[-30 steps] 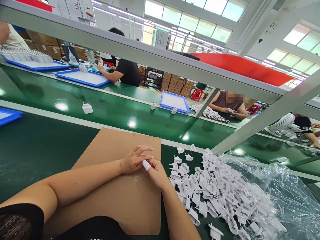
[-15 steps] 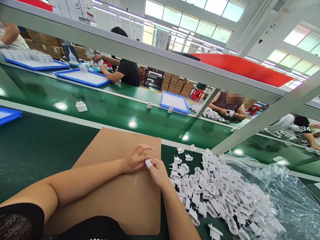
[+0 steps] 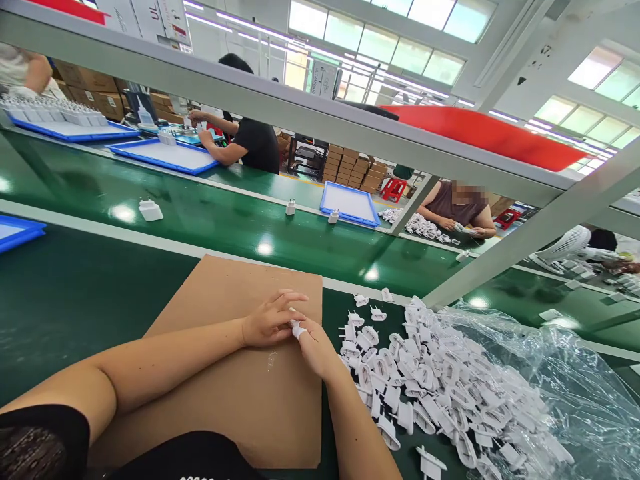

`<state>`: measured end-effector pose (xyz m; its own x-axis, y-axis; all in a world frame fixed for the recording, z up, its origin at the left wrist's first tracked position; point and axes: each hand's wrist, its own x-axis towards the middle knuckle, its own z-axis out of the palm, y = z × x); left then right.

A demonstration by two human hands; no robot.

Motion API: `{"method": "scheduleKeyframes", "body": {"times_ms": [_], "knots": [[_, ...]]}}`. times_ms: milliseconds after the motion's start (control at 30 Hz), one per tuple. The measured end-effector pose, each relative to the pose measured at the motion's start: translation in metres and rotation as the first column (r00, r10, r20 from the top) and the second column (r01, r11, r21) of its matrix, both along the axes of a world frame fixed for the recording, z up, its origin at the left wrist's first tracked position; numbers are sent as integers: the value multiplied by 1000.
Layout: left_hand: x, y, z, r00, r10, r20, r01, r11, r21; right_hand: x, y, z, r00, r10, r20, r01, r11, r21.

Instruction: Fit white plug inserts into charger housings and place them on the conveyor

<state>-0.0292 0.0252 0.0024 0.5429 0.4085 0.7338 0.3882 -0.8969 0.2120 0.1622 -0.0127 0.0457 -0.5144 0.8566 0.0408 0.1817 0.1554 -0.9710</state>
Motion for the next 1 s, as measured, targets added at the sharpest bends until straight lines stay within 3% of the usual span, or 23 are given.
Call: {"method": "scheduleKeyframes", "body": {"times_ms": [667, 1000], "knots": [[1, 0, 0, 1000, -10, -2, 10, 1000, -5, -2, -2, -20, 939, -78, 336, 13, 981, 192], [0, 2, -1, 1000, -14, 0, 14, 1000, 22, -4, -4, -15, 915, -102, 390, -2, 966, 257]]}}
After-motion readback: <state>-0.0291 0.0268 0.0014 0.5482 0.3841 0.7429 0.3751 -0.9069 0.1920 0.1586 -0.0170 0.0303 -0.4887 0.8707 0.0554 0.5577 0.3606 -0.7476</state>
